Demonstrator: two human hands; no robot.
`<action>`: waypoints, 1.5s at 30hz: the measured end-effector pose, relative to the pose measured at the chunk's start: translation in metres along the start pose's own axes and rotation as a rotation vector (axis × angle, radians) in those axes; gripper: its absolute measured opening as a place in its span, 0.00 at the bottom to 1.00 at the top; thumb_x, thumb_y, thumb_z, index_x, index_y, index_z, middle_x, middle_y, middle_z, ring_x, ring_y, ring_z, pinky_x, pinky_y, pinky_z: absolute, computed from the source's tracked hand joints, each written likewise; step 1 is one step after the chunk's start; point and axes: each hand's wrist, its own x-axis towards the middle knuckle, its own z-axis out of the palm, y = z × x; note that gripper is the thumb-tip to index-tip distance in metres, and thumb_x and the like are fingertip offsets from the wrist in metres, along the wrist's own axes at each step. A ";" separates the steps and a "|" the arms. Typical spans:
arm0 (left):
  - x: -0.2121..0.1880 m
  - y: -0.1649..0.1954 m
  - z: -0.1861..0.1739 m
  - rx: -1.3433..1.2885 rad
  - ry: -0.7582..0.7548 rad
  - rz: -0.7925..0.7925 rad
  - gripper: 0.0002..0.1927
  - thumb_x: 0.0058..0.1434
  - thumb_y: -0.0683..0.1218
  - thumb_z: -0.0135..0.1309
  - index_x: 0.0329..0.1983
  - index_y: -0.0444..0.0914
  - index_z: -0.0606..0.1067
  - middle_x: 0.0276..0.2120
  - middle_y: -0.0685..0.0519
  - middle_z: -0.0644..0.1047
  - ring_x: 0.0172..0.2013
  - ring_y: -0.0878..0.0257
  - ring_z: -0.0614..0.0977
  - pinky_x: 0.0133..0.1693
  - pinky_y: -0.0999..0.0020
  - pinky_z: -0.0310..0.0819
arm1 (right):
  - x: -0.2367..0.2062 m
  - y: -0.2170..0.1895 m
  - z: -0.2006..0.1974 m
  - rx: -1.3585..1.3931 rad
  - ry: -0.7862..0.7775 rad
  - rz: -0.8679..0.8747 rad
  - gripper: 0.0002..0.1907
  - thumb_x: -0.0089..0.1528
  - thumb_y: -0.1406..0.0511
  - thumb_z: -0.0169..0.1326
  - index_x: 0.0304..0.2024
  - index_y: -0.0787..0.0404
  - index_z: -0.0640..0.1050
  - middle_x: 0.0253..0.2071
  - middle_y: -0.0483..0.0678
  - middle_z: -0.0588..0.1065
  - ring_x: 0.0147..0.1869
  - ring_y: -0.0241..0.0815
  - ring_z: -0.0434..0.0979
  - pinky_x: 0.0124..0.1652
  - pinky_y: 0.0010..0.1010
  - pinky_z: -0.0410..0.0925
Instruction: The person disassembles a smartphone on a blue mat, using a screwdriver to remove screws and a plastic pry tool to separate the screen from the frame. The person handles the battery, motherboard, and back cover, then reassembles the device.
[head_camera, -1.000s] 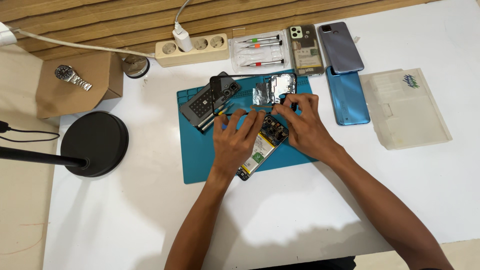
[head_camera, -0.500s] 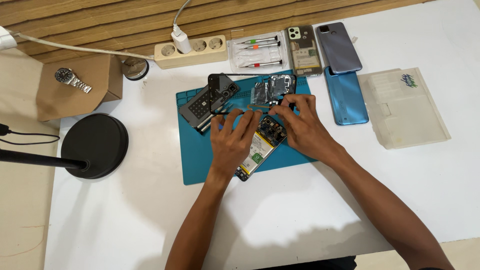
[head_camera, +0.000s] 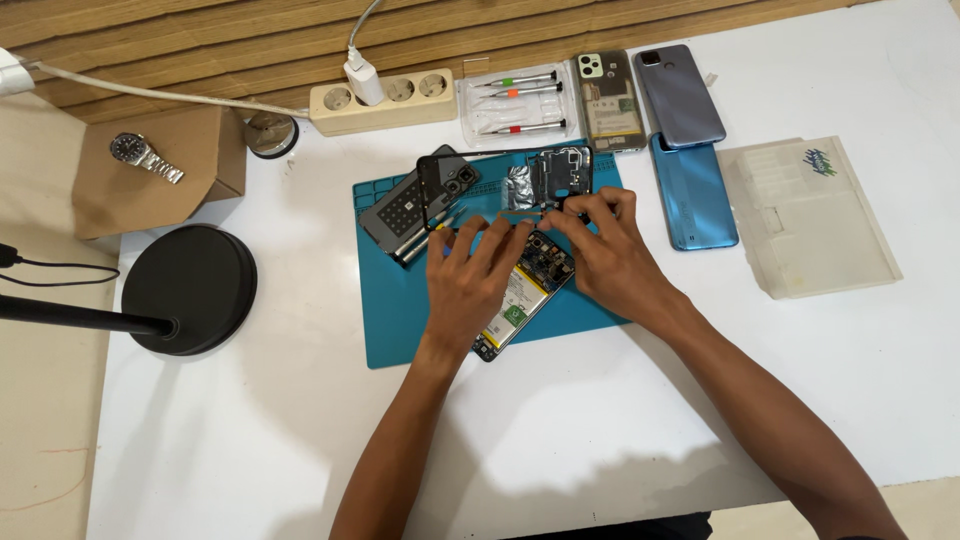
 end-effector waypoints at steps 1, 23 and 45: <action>0.000 0.000 0.000 -0.008 -0.001 -0.005 0.14 0.64 0.42 0.59 0.53 0.43 0.81 0.46 0.58 0.78 0.49 0.60 0.78 0.46 0.56 0.69 | -0.001 0.000 0.001 -0.018 -0.002 -0.012 0.29 0.51 0.83 0.57 0.53 0.58 0.77 0.54 0.50 0.68 0.59 0.59 0.60 0.55 0.44 0.65; -0.003 0.002 0.004 -0.090 0.034 -0.039 0.13 0.66 0.42 0.62 0.53 0.39 0.78 0.50 0.54 0.79 0.50 0.59 0.80 0.45 0.58 0.70 | 0.000 -0.002 -0.009 -0.170 0.089 -0.084 0.27 0.52 0.82 0.59 0.52 0.57 0.80 0.52 0.46 0.70 0.59 0.56 0.61 0.53 0.40 0.68; 0.005 0.001 -0.002 -0.154 -0.028 -0.106 0.18 0.60 0.35 0.59 0.54 0.40 0.76 0.48 0.54 0.77 0.51 0.59 0.78 0.49 0.57 0.69 | 0.002 -0.001 -0.010 -0.078 0.060 -0.042 0.29 0.51 0.83 0.57 0.52 0.57 0.79 0.52 0.48 0.71 0.58 0.58 0.62 0.54 0.42 0.67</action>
